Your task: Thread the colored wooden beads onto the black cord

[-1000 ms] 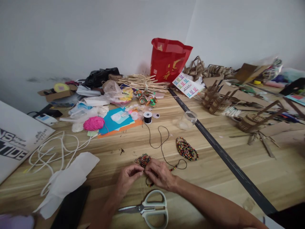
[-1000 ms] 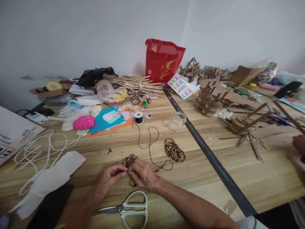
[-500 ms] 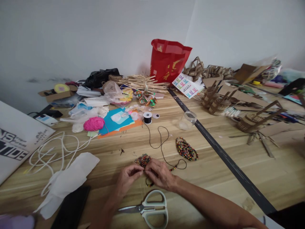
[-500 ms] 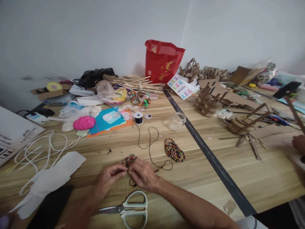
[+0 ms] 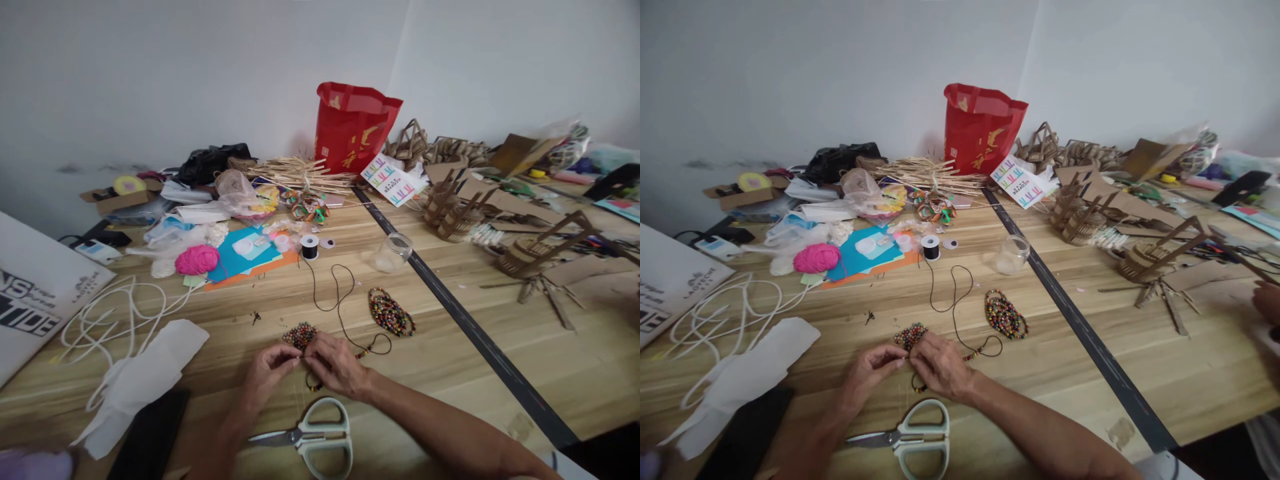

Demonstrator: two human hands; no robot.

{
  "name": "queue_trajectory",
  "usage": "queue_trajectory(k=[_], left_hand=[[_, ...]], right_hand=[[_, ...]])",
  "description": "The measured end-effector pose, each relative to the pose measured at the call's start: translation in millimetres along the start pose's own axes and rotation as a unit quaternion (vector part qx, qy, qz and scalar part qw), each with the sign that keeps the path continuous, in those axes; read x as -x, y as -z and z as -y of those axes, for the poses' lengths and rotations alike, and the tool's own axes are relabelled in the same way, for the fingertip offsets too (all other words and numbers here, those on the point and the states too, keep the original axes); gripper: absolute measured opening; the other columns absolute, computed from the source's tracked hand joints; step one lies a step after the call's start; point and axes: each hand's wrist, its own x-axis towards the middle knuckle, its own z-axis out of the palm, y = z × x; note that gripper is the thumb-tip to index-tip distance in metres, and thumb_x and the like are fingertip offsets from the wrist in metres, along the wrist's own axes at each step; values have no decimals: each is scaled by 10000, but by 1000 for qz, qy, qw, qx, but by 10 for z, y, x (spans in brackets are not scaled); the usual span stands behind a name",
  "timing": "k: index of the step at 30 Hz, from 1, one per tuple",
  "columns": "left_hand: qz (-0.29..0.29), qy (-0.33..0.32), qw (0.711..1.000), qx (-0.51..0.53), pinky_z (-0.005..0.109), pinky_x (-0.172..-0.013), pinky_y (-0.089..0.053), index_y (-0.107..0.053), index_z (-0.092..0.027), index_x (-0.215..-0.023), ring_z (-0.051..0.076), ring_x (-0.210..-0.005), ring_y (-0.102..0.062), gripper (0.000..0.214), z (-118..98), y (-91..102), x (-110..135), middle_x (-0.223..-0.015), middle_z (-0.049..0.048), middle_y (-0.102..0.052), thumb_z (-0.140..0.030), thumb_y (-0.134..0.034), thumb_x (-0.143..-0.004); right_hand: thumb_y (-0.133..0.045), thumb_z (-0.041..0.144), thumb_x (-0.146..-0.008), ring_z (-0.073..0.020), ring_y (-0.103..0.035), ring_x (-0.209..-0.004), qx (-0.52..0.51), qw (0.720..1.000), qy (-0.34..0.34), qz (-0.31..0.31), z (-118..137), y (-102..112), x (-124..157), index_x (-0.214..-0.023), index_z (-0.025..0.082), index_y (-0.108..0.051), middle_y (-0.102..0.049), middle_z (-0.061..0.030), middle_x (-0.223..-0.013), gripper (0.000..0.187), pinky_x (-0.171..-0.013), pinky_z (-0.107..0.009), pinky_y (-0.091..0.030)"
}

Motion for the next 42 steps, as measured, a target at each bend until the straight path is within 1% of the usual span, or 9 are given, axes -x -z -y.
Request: queue_trajectory(k=[4,12,17,23,28,33,42], left_hand=[[1,-8,1000,-2,280,-681,-498,-724,-151,-701,198,-699,-643,162,17,-2,1,-722,58,-733,-277,-704,-601],[18,-10,1000,-4,288,-690,-497,-718,-150,-701,200,-705,-638,157,-18,-3,14,-718,54,-727,-285,-708,-622],[13,-13,1000,3,272,-661,-486,-701,-149,-691,182,-669,-621,136,-24,-8,24,-684,39,-709,-266,-707,-622],[14,-18,1000,11,251,-636,-465,-669,-144,-724,161,-657,-594,137,4,-13,24,-679,21,-668,-241,-699,-632],[4,-17,1000,16,239,-607,-449,-641,-143,-682,148,-626,-570,127,18,-22,17,-640,7,-636,-231,-704,-615],[8,-11,1000,3,242,-595,-442,-647,-145,-665,146,-598,-563,130,-20,-23,24,-617,6,-636,-249,-706,-613],[11,-18,1000,-10,250,-608,-450,-654,-150,-658,153,-607,-569,139,20,-17,15,-623,14,-647,-274,-704,-623]], right_hand=[[-436,176,-926,-160,-536,-719,6,1000,1,4,-11,-7,7,-821,177,-506,-563,-56,-775,127,-634,-252,-439],[-441,173,-924,-163,-531,-709,4,1000,3,5,-17,-18,15,-834,182,-506,-570,-58,-774,111,-622,-251,-430],[-438,179,-926,-161,-534,-712,-1,1000,5,7,-6,-3,6,-831,180,-505,-571,-59,-771,117,-635,-253,-431],[-439,169,-919,-159,-538,-718,-5,1000,3,5,-2,-8,10,-833,173,-516,-578,-61,-777,116,-634,-256,-433],[-447,178,-924,-158,-538,-717,0,1000,3,7,-20,-15,22,-838,174,-520,-578,-60,-781,113,-631,-257,-435],[-444,178,-926,-164,-543,-721,3,1000,5,10,-21,-14,20,-839,180,-511,-579,-60,-780,110,-633,-256,-434],[-434,174,-928,-166,-535,-717,4,1000,13,8,-7,-8,7,-834,183,-497,-585,-61,-774,114,-636,-257,-427]])
